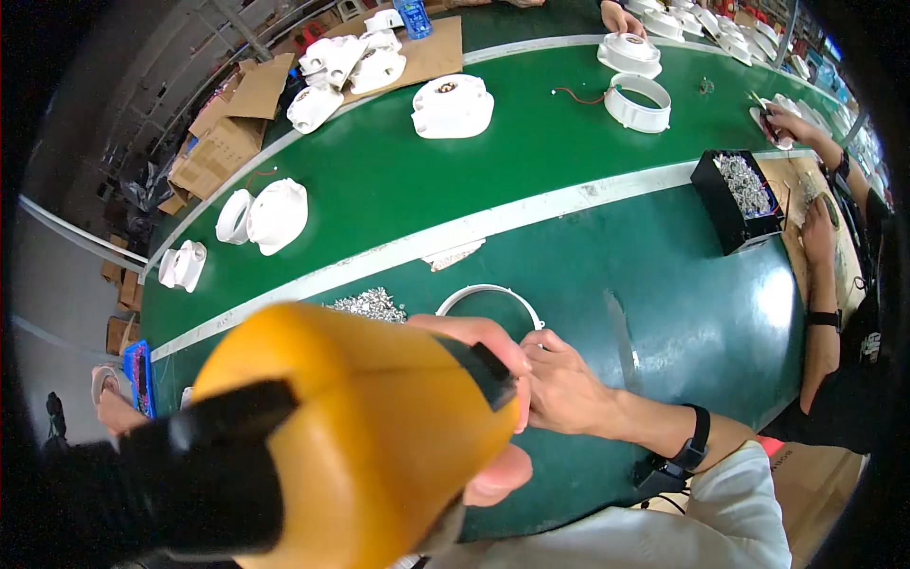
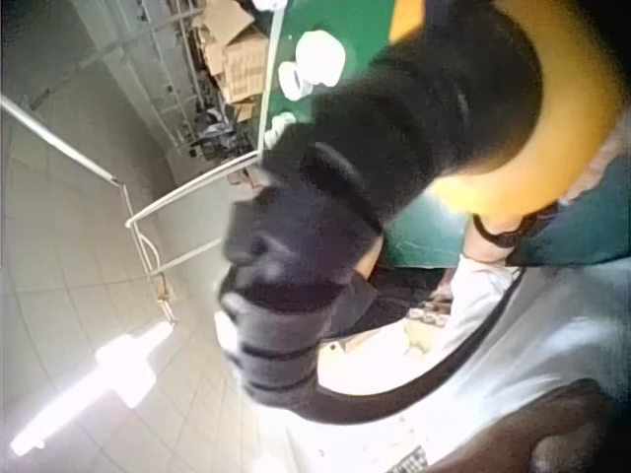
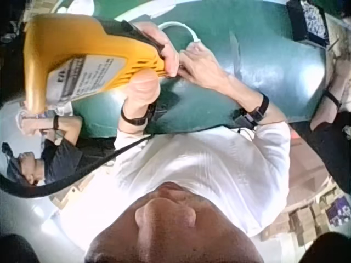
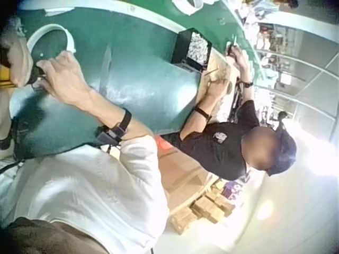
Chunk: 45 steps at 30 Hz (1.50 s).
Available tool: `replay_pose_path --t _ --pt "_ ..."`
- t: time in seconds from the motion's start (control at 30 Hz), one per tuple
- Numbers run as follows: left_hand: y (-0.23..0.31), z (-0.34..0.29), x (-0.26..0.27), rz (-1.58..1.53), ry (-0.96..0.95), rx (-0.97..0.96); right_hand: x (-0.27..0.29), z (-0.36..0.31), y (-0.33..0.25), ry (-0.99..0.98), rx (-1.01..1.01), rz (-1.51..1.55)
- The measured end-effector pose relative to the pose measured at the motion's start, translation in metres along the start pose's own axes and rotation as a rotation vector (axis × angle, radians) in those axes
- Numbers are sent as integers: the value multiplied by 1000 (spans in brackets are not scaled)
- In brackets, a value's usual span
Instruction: The person uses a yellow power drill to fasten screws into white circular plastic housings on a green assembly table. They repeatedly pick up a housing, align it, drive screws into it, and then move the finished unit aside to make room for the next one. The process is repetitive and involves handling small metal screws and the plastic components.
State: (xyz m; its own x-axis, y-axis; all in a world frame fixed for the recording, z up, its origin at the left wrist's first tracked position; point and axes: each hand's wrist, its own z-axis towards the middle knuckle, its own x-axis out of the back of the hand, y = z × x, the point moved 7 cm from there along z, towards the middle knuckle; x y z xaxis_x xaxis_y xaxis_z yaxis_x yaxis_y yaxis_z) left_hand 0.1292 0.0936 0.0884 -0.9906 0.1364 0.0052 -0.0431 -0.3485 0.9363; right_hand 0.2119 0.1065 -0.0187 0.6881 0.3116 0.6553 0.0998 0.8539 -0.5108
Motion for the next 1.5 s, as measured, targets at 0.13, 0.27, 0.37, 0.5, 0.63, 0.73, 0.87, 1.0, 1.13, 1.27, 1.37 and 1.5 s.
replay_pose_path --t 0.13,0.27,0.37,0.5,0.63,0.73,0.87,1.0,1.13,1.27,1.37,1.5 --pt "-12 -2 -3 -89 47 12 5 -4 3 -10 -11 -69" --pt "2 -18 13 -81 182 37 -8 7 -7 -68 -2 -66" --pt "6 -15 19 -34 268 -31 -5 1 0 -96 -37 -81" --pt "37 -21 33 95 425 -227 1 -2 0 -29 -39 -59" --pt "61 -47 59 27 527 -299 -4 2 -5 -15 9 -46" --pt "45 -64 66 23 494 -247 1 1 -5 -19 28 -55" --pt "9 -86 67 -12 483 -179 -1 -2 -3 -29 57 -79" --pt "-12 -93 67 -60 506 -152 -2 0 -5 -35 72 -95" --pt "-16 -96 70 -71 524 -158 1 4 -4 -26 26 -43" --pt "-16 -99 74 -79 542 -163 -1 2 2 -22 9 38" --pt "-14 -98 74 60 482 -201 -2 2 -2 -31 80 -4" --pt "-13 -102 74 44 491 -181 -4 4 -4 -28 81 -12"
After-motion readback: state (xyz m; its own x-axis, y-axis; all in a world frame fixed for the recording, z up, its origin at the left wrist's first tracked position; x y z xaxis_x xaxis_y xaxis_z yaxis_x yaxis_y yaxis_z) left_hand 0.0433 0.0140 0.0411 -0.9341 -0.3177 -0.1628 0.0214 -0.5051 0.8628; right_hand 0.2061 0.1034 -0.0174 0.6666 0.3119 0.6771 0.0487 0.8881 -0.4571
